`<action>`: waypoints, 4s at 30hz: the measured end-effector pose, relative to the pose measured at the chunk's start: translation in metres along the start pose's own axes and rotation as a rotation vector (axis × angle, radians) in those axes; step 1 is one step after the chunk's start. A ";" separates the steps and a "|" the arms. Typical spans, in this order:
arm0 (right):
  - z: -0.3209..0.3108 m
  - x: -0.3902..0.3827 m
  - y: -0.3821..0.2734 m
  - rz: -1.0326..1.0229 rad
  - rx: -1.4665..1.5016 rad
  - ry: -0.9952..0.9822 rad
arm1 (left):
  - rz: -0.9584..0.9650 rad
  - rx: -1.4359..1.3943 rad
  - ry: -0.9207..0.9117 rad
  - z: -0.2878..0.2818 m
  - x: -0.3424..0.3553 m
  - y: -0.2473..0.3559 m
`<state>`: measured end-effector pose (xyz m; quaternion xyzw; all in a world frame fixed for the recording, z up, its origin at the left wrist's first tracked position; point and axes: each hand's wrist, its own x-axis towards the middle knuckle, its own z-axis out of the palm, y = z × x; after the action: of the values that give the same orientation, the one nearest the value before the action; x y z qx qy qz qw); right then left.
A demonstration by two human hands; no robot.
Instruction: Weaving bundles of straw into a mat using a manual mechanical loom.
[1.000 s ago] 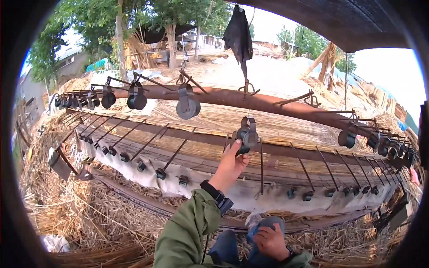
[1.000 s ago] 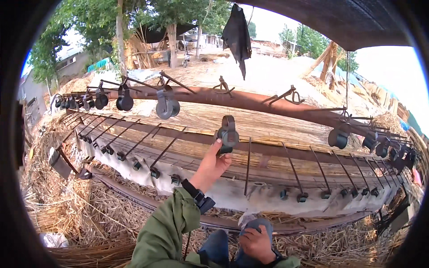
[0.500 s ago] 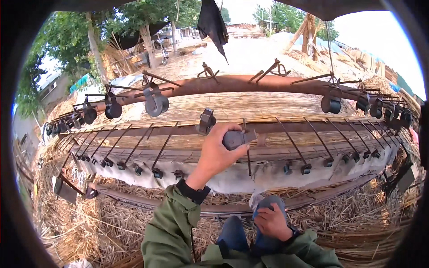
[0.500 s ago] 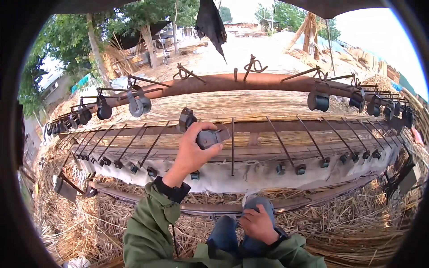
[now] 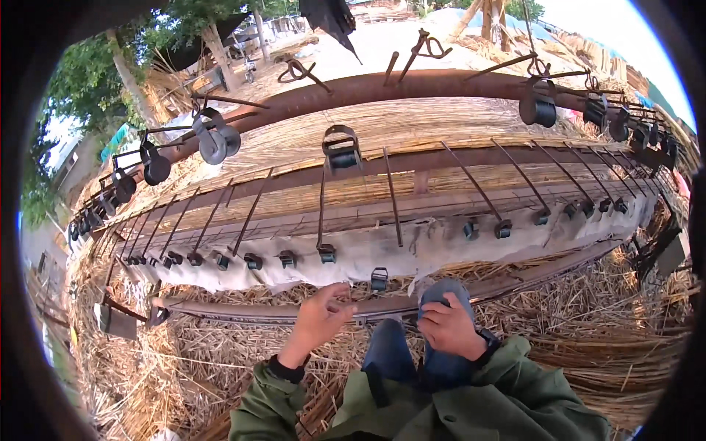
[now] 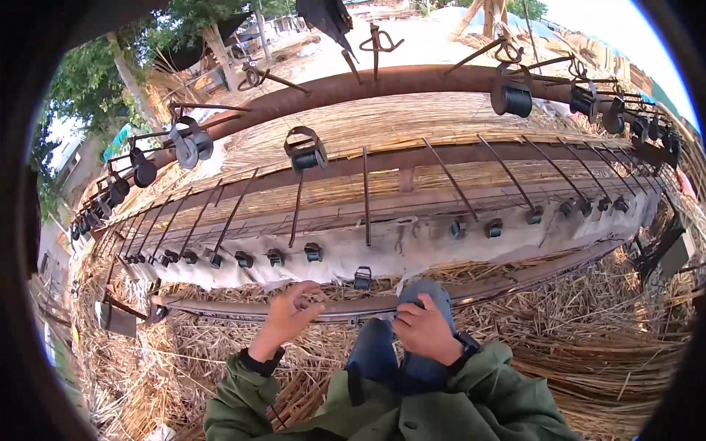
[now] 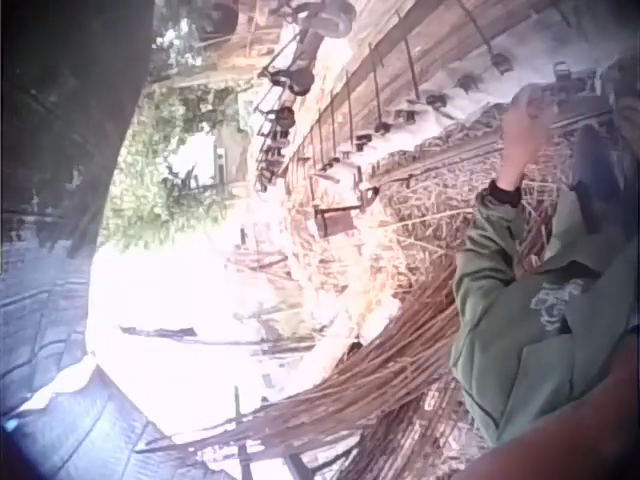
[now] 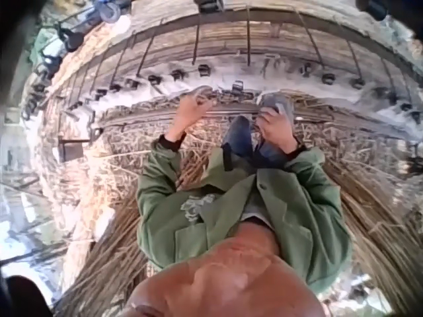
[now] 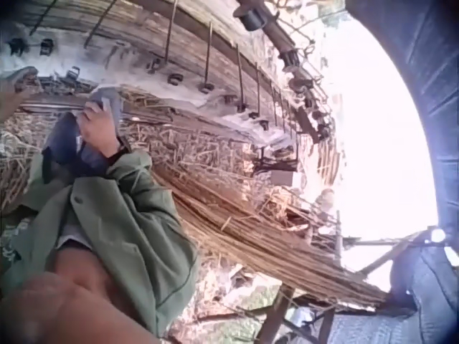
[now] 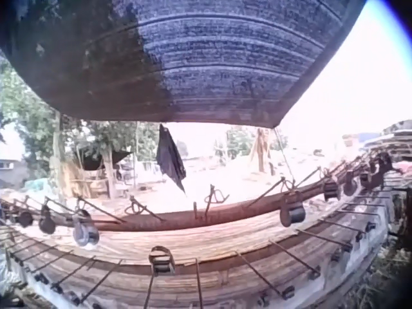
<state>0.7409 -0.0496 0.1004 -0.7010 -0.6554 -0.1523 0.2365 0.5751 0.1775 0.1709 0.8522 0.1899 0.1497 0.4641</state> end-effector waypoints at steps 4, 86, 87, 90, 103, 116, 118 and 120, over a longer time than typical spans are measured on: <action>0.005 -0.001 -0.001 0.001 -0.014 -0.003 | 0.220 -0.271 0.318 -0.017 0.055 0.041; -0.083 0.137 0.024 0.536 1.217 0.166 | -0.001 -0.375 -0.132 -0.014 0.020 0.068; -0.079 0.115 0.019 0.534 1.238 0.208 | -0.014 -0.382 -0.147 -0.003 0.016 0.068; -0.058 0.048 0.013 0.556 1.032 0.292 | 0.049 -0.398 -0.153 0.017 0.011 0.061; -0.103 -0.423 -0.039 1.968 0.543 1.025 | -0.077 -0.544 -0.046 0.051 0.198 -0.052; -0.088 -0.669 -0.057 2.281 -0.065 1.045 | -0.275 -0.178 -0.098 0.107 0.124 0.093; -0.097 -0.614 -0.029 2.426 0.069 1.290 | -0.290 -0.132 -0.046 0.096 0.109 0.110; -0.112 -0.600 -0.033 2.578 0.076 1.576 | -0.230 -0.103 -0.022 0.116 0.109 0.103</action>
<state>0.6626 -0.6162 -0.1152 -0.5145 0.6772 -0.1560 0.5024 0.7402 0.0917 0.2065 0.8015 0.2734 0.0954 0.5232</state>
